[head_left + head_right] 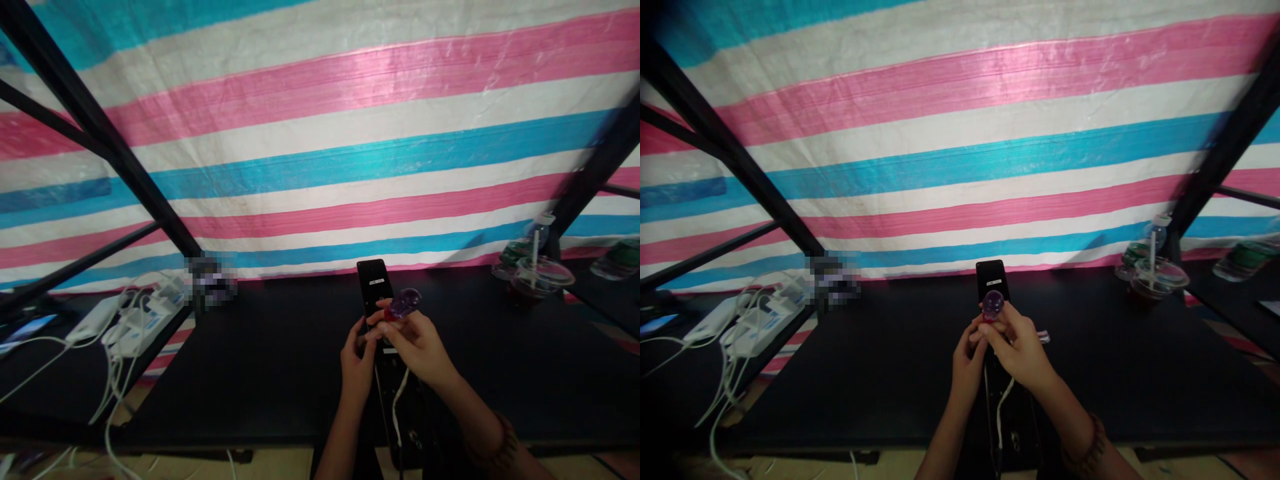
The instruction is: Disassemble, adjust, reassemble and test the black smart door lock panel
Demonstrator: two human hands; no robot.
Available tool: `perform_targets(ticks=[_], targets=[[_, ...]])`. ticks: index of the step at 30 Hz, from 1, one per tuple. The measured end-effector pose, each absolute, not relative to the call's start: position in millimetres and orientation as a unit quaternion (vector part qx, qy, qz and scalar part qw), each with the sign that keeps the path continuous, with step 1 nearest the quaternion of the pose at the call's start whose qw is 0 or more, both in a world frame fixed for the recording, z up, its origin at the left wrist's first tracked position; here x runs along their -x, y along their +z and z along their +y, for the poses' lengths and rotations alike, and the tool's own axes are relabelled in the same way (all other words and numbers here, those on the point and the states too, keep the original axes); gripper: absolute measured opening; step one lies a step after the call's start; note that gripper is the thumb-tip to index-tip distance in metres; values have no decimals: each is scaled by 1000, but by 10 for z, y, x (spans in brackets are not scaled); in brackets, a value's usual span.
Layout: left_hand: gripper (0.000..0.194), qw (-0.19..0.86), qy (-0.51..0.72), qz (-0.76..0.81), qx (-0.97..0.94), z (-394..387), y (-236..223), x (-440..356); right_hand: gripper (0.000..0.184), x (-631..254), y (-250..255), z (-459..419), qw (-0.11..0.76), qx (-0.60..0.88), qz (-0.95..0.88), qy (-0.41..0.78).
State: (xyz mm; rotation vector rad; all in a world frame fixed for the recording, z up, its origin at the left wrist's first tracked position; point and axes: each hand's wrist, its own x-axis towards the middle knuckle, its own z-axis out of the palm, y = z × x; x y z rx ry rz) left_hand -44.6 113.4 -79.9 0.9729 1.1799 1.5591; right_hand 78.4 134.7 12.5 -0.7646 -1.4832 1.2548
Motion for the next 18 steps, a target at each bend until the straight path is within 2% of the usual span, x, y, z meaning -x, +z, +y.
perform_targets(ticks=[5, 11, 15, 18], targets=[[42, 471, 662, 475, -338, 1186, -828, 471, 28, -818, 50, 1362, 512, 384, -613, 464], [46, 472, 631, 509, -347, 1301, -926, 479, 29, -799, 22, 1339, 556, 381, -552, 491], [41, 481, 628, 502, -349, 1362, -899, 468, 27, -883, 32, 1324, 534, 340, -623, 459], [40, 473, 643, 483, -360, 1352, -853, 445, 29, -917, 14, 1341, 504, 377, -652, 423]])
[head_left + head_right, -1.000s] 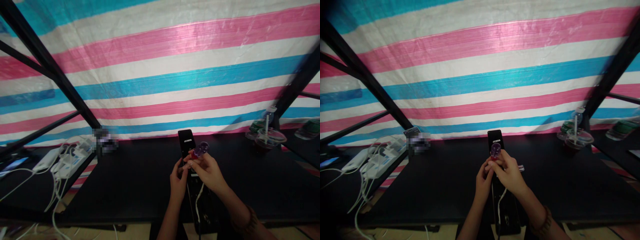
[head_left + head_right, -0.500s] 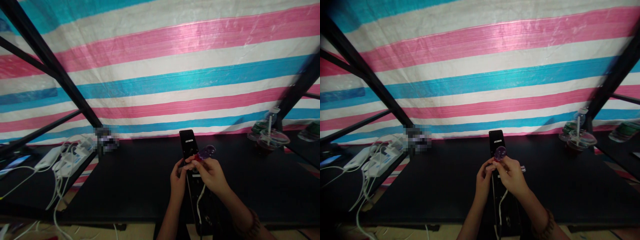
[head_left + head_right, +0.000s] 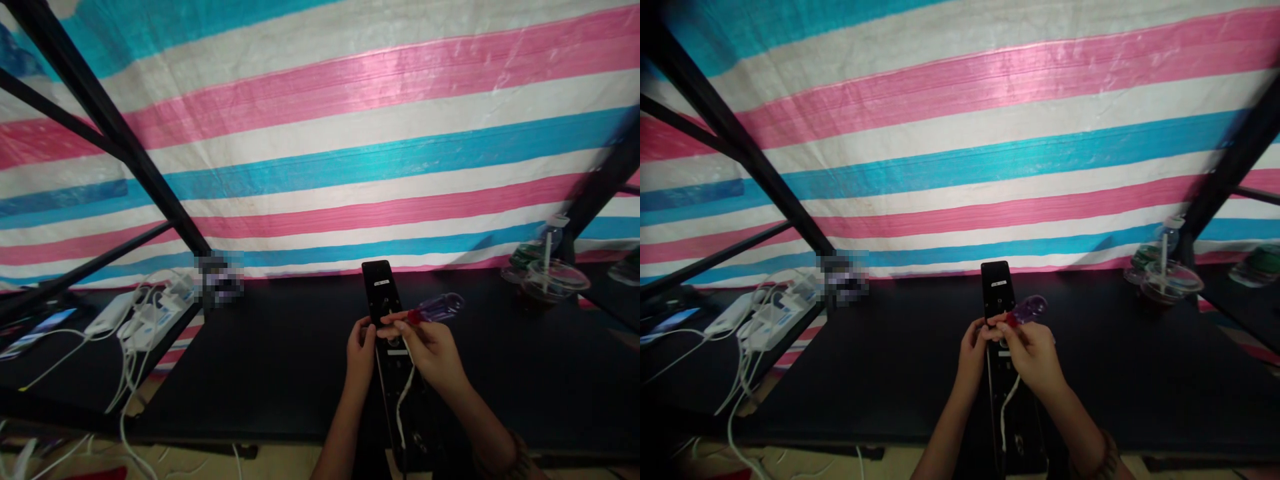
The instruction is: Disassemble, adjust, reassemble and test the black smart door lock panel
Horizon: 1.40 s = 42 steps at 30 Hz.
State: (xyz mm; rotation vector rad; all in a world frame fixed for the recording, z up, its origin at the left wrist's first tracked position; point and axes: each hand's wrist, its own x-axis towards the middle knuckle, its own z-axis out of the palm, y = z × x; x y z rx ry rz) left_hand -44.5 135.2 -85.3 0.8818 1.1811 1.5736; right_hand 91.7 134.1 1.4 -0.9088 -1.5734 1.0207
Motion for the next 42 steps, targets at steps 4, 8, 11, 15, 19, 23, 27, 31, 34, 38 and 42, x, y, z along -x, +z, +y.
perform_targets(ticks=[4, 8, 11, 15, 19, 23, 27, 31, 34, 38, 42], targets=[[40, 445, 646, 496, -374, 1311, -856, 433, 26, -875, 10, 1336, 540, 417, -595, 425], [43, 441, 636, 502, -386, 1300, -906, 456, 27, -885, 34, 1269, 584, 427, -555, 410], [46, 438, 632, 517, -377, 1308, -927, 464, 29, -1029, -16, 1208, 607, 442, -522, 405], [46, 434, 630, 539, -353, 1333, -920, 449, 33, -1398, -191, 1144, 661, 460, -417, 422], [47, 438, 634, 545, -331, 1350, -906, 445, 42, -1833, -420, 1156, 678, 494, -285, 463], [51, 456, 634, 531, -329, 1323, -899, 472, 55, -2151, -649, 1276, 574, 603, -340, 437], [50, 474, 628, 518, -335, 1279, -881, 511, 50, -2253, -836, 1446, 406, 684, -493, 353], [46, 463, 611, 530, -362, 1249, -869, 528, 38, -2202, -980, 1543, 328, 694, -591, 249], [38, 439, 585, 552, -400, 1232, -873, 520, 38, -2138, -1065, 1555, 284, 706, -623, 180], [29, 421, 563, 571, -423, 1222, -873, 511, 39, -2074, -1132, 1558, 253, 705, -655, 94], [28, 421, 555, 575, -429, 1220, -870, 520, 40, -2061, -1155, 1564, 251, 689, -678, 57]])
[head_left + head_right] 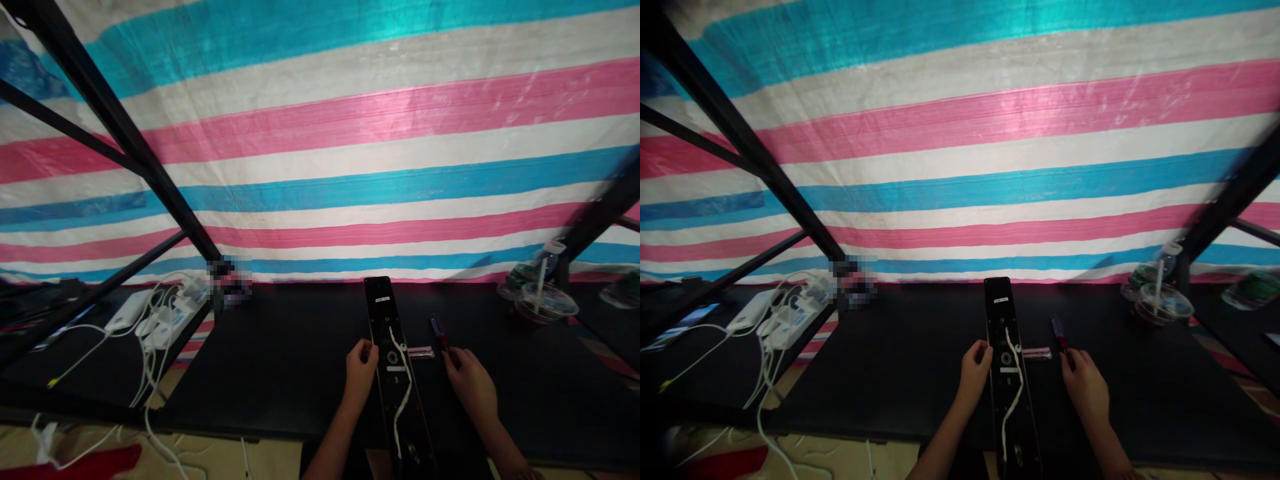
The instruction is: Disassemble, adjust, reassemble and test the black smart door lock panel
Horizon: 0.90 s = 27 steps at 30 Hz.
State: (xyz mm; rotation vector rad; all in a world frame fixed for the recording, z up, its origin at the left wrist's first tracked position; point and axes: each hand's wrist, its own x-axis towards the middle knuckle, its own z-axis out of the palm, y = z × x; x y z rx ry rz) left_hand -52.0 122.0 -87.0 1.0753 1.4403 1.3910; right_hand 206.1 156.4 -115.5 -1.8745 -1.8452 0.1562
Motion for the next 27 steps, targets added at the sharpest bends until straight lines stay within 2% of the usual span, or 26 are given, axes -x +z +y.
perform_targets(ticks=[14, 27], targets=[[35, 437, 539, 552, -463, 1184, -863, 526, 47, -2088, -1187, 1563, 280, 675, -680, 68], [37, 444, 534, 548, -466, 1176, -840, 528, 48, -2114, -1185, 1556, 268, 677, -680, 86]])
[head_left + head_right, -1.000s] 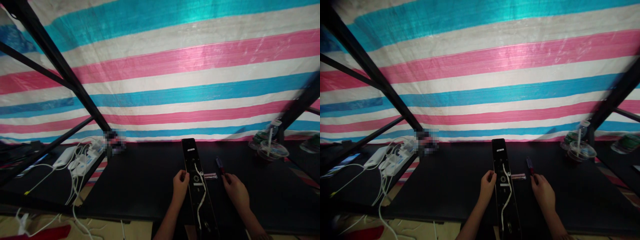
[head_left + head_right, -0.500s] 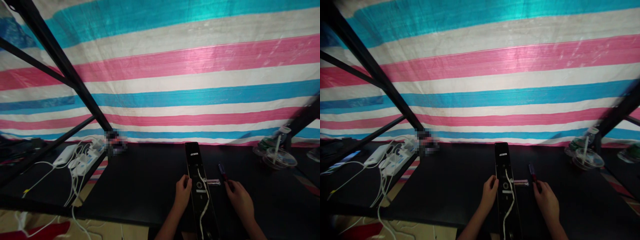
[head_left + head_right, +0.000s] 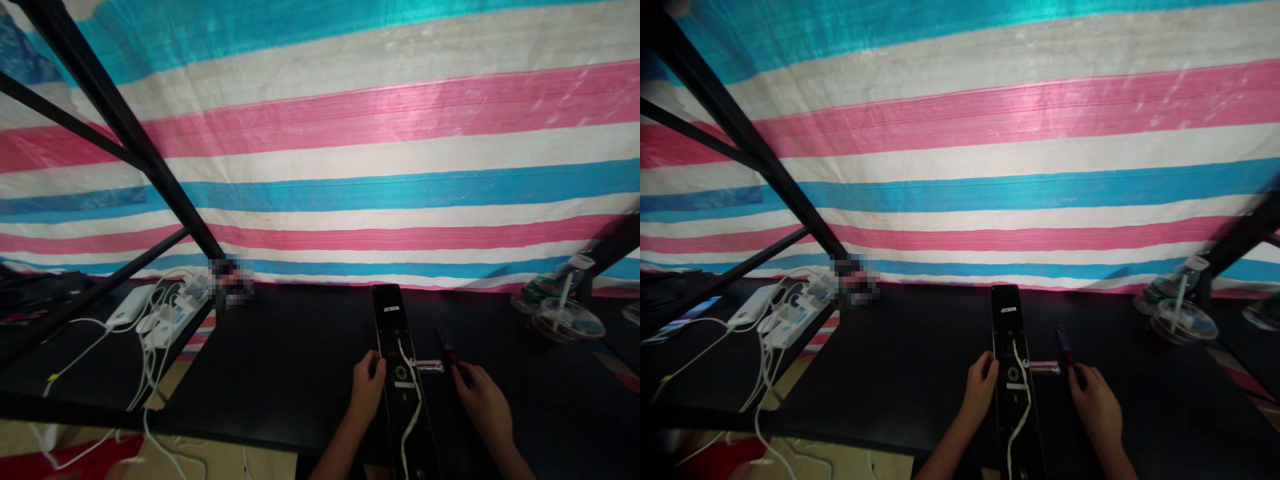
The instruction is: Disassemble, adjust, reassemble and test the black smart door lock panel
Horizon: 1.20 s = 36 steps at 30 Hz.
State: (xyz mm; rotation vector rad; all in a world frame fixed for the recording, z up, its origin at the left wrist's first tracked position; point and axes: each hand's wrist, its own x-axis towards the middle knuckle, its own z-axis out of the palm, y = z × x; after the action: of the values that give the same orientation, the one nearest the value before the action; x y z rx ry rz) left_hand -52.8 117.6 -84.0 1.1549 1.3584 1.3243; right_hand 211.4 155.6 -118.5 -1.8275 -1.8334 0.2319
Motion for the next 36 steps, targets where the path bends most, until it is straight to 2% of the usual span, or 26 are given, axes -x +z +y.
perform_targets(ticks=[11, 29, 36], targets=[[43, 445, 528, 557, -461, 1167, -770, 519, 48, -2117, -1215, 1564, 264, 677, -684, 67], [33, 426, 529, 562, -472, 1153, -826, 510, 46, -2128, -1208, 1568, 257, 675, -685, 96], [38, 437, 531, 552, -472, 1157, -803, 517, 49, -2129, -1225, 1554, 264, 675, -683, 89]])
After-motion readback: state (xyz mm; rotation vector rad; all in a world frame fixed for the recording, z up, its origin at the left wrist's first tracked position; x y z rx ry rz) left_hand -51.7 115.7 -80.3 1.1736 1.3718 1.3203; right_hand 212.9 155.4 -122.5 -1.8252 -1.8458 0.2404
